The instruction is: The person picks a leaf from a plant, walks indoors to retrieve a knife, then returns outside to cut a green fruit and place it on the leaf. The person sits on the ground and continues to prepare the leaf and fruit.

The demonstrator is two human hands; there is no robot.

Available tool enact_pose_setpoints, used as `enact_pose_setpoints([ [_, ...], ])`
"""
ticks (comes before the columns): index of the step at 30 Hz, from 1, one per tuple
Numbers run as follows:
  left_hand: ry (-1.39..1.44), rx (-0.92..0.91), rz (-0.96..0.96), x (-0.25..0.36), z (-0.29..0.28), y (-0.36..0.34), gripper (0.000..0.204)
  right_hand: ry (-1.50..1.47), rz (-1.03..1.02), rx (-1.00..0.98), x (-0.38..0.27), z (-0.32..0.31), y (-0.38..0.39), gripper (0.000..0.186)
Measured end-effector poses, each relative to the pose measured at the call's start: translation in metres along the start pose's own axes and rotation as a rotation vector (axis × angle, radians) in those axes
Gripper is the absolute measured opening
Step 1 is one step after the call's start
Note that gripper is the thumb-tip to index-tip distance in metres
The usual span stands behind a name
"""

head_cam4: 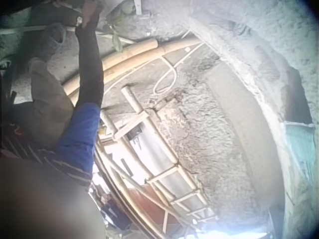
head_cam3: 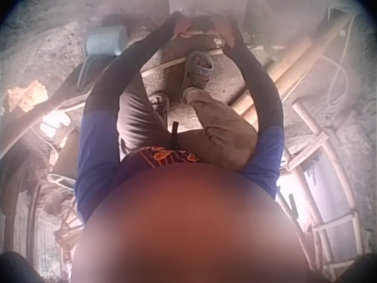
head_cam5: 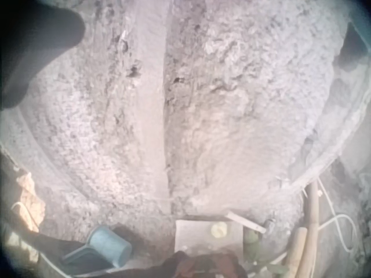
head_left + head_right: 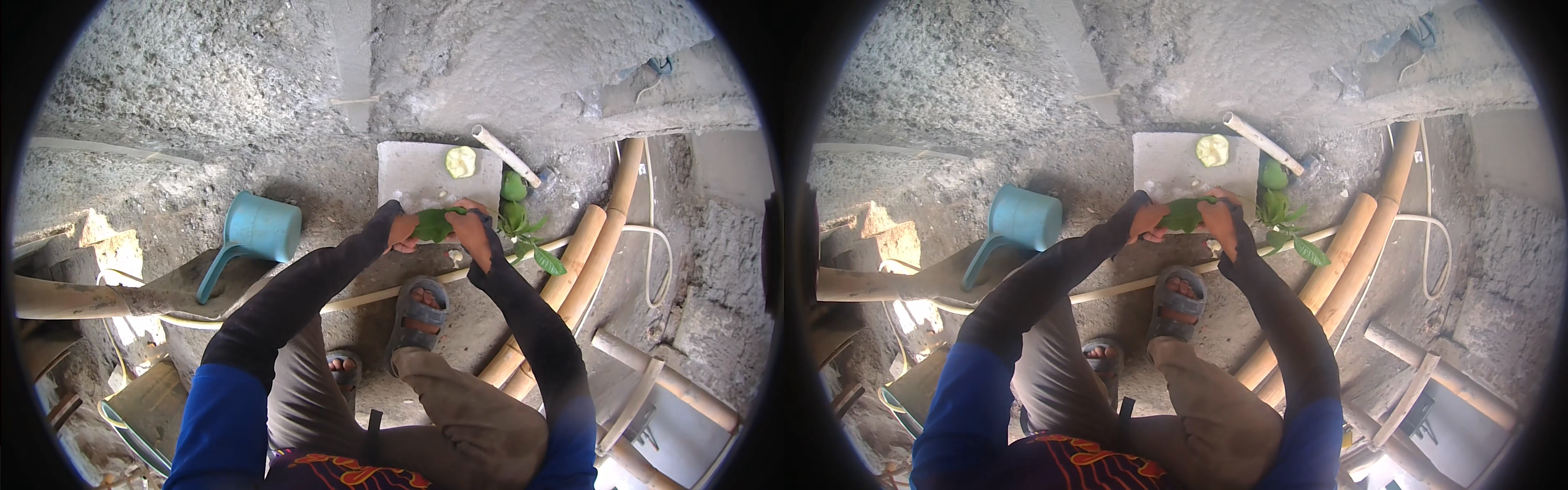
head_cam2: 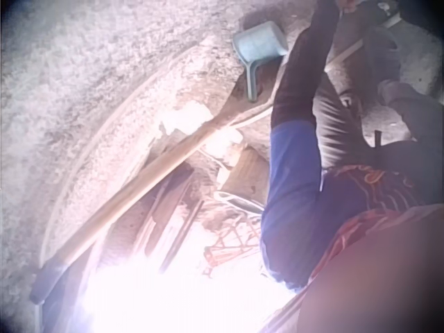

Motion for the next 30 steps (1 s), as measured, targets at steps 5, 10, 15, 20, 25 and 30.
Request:
enact_pose_setpoints([
  [5, 0.0, 0.024, 0.004, -0.002, -0.008, 0.0, 0.029, 0.048, 0.058, 0.021, 0.001, 0.003, 0.001, 0.016],
  [10, -0.011, 0.081, 0.01, -0.001, -0.011, 0.003, 0.028, 0.033, -0.073, 0.058, -0.007, 0.008, -0.001, 0.015],
  [15, 0.023, 0.022, 0.041, -0.001, -0.011, 0.001, 0.028, 0.101, -0.051, 0.104, 0.001, 0.002, -0.004, 0.015],
  [20, 0.04, 0.06, 0.033, -0.003, -0.013, 0.0, 0.027, 0.075, -0.069, 0.085, 0.005, 0.001, -0.005, 0.016],
  [25, -0.087, -0.056, 0.005, -0.005, -0.016, 0.0, 0.025, 0.277, 0.195, 0.115, 0.016, 0.003, 0.006, 0.021],
  [30, -0.28, -0.067, -0.015, 0.003, -0.057, 0.003, 0.027, 0.317, 0.276, -0.092, 0.021, 0.026, 0.021, 0.017],
])
Point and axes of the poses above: each hand's wrist, its own y-axis away from the middle knuckle, its own z-axis out of the palm, x = y × z, the point moved 6 cm from there along -y, towards the middle knuckle, and after that the axes turned 8 degrees about -y, right-handed, at the moved point
